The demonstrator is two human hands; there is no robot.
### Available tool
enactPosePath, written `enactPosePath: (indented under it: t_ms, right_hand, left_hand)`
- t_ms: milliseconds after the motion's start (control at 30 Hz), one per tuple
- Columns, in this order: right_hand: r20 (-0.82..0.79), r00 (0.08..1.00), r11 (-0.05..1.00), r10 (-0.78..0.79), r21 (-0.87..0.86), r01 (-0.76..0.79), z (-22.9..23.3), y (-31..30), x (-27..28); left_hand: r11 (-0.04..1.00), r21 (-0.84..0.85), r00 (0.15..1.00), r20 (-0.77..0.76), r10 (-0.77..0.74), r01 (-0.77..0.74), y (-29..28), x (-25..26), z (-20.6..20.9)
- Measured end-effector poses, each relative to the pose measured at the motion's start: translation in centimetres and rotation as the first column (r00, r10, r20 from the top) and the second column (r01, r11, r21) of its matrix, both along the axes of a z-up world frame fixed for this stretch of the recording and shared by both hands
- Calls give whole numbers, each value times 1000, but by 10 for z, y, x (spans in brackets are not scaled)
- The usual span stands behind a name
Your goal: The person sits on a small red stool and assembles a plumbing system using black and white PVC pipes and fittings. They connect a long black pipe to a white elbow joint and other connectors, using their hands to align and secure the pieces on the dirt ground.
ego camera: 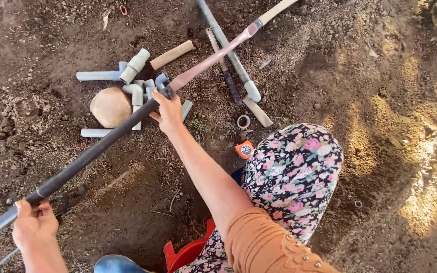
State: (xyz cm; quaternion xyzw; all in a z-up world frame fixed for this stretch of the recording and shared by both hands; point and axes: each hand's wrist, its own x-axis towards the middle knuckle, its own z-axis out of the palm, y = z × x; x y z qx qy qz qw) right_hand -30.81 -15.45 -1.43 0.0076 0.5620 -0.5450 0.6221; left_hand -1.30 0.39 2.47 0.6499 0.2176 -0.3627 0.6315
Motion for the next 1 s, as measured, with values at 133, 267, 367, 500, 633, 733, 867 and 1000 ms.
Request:
enactPosePath:
  t_ms: [133, 267, 367, 500, 633, 733, 867, 1000]
  right_hand:
    - [120, 991, 997, -67, 52, 61, 13, -2, -14]
    - [141, 964, 974, -226, 26, 225, 4, -14, -30]
    - [145, 950, 959, -278, 91, 267, 3, -28, -32]
    - [156, 942, 953, -298, -7, 302, 3, -40, -36]
    - [340, 881, 926, -330, -65, 372, 15, -44, -65]
    - [363, 868, 922, -339, -55, 383, 8, -47, -91]
    - [310, 913, 883, -264, -304, 358, 12, -58, -110]
    - [389, 874, 819, -291, -371, 438, 89, -62, -108]
  left_hand:
    - [998, 63, 1000, 16, -18, 17, 2, -5, 0]
    - [993, 118, 999, 34, -28, 24, 1, -8, -4]
    - [995, 102, 999, 37, -1, -3, 3, -15, -12]
    - [996, 38, 997, -9, 82, -81, 7, -21, -25]
    - [997, 15, 997, -14, 71, -71, 5, -30, -10]
    - [972, 193, 978, 131, -165, 138, 12, -12, -28]
    - [991, 73, 994, 1, -109, 109, 2, -36, -13]
    - [999, 25, 998, -53, -22, 24, 1, -55, -11]
